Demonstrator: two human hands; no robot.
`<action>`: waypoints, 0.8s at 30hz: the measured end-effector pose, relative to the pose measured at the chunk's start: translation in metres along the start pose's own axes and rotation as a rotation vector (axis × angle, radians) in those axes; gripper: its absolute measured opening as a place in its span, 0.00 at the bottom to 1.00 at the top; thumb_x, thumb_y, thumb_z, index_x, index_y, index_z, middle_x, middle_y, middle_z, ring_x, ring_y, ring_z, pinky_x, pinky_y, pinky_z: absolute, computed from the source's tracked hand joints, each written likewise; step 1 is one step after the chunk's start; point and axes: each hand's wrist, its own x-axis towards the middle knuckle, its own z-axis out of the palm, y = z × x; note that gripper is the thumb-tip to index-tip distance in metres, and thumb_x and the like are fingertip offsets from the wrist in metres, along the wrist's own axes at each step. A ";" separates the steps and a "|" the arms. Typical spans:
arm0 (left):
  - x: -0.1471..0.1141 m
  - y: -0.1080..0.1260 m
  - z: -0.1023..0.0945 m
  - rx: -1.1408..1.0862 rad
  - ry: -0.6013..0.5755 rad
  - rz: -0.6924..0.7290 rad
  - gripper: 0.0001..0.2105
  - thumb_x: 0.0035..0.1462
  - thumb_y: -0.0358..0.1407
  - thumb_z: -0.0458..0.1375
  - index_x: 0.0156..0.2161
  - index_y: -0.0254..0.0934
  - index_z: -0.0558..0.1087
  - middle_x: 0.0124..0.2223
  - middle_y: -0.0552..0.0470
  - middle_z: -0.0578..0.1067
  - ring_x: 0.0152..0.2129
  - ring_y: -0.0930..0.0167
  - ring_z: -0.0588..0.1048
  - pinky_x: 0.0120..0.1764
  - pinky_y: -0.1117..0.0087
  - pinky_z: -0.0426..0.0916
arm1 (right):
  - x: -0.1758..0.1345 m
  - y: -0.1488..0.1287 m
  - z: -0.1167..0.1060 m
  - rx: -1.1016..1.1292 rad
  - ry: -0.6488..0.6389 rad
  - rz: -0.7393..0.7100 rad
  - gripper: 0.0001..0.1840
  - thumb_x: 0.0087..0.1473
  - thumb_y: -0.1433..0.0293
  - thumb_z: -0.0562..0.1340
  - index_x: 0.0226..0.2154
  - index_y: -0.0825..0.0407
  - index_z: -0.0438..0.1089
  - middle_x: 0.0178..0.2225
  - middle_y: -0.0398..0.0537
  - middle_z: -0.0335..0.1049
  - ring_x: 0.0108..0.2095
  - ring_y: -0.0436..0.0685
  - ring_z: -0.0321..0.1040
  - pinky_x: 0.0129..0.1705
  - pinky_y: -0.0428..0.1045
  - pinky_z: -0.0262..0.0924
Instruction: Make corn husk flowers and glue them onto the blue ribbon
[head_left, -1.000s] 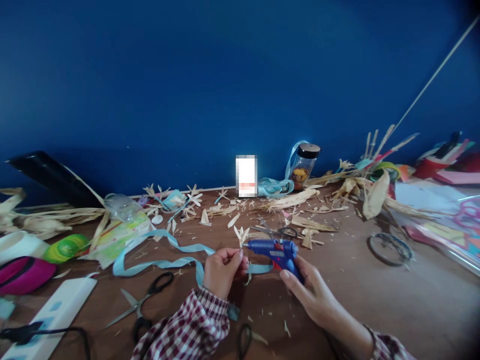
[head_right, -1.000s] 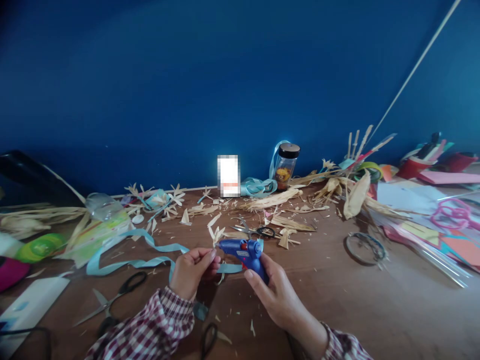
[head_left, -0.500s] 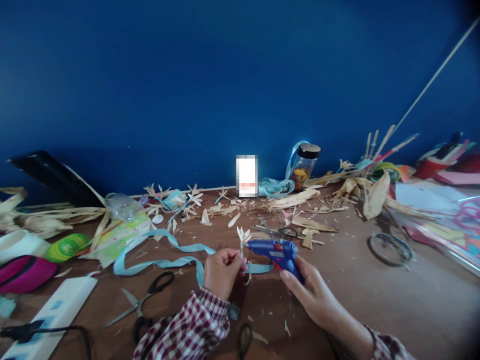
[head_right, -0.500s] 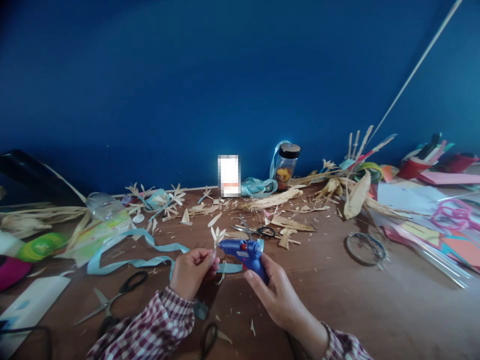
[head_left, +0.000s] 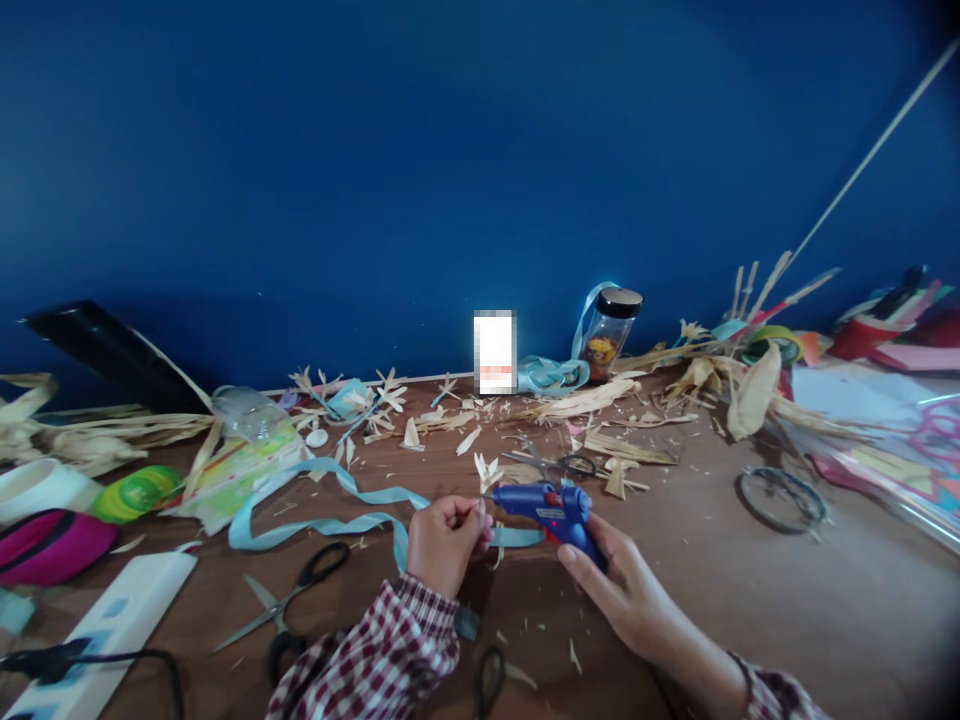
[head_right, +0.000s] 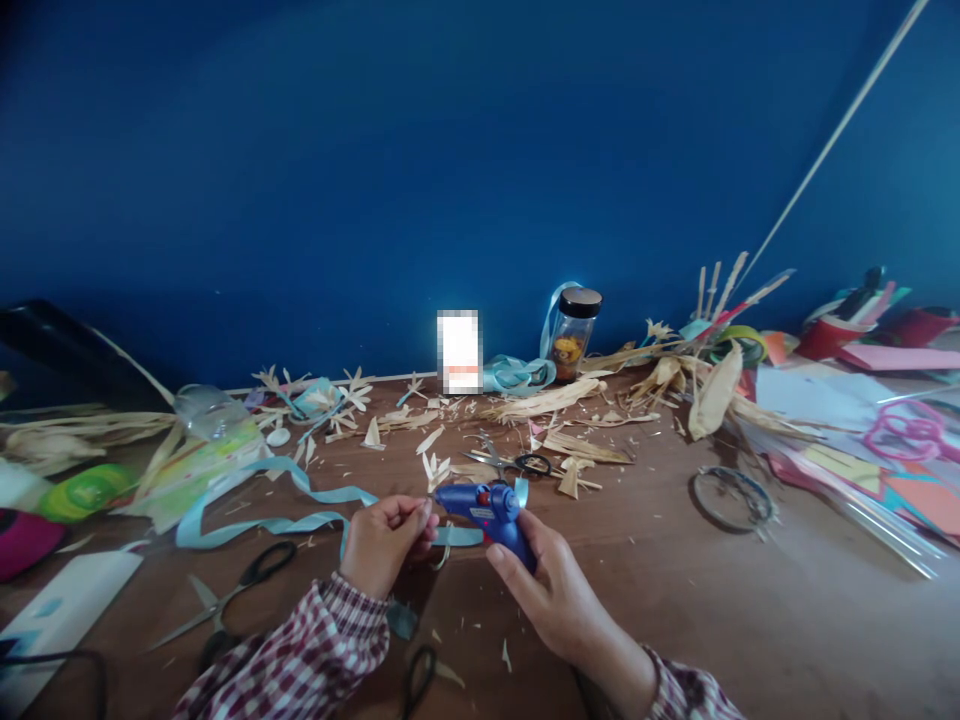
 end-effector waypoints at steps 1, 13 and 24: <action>0.000 -0.001 0.000 0.005 0.000 0.002 0.08 0.40 0.35 0.65 0.25 0.31 0.74 0.20 0.51 0.76 0.16 0.74 0.73 0.20 0.75 0.70 | 0.000 0.000 0.000 -0.003 0.009 0.000 0.25 0.51 0.55 0.60 0.44 0.56 0.69 0.27 0.47 0.70 0.25 0.52 0.64 0.25 0.45 0.62; 0.001 0.005 -0.002 0.015 0.004 -0.006 0.08 0.41 0.37 0.65 0.24 0.32 0.74 0.21 0.51 0.76 0.16 0.74 0.73 0.20 0.77 0.70 | 0.001 0.003 -0.009 -0.058 0.002 -0.043 0.17 0.56 0.58 0.55 0.37 0.55 0.66 0.20 0.41 0.62 0.22 0.50 0.58 0.25 0.44 0.56; 0.001 0.002 -0.001 0.068 0.015 0.103 0.15 0.38 0.44 0.64 0.29 0.33 0.74 0.25 0.49 0.78 0.22 0.69 0.76 0.24 0.73 0.73 | -0.048 0.024 -0.125 -0.903 0.485 -0.213 0.21 0.59 0.65 0.49 0.53 0.56 0.58 0.46 0.60 0.68 0.44 0.61 0.68 0.45 0.54 0.61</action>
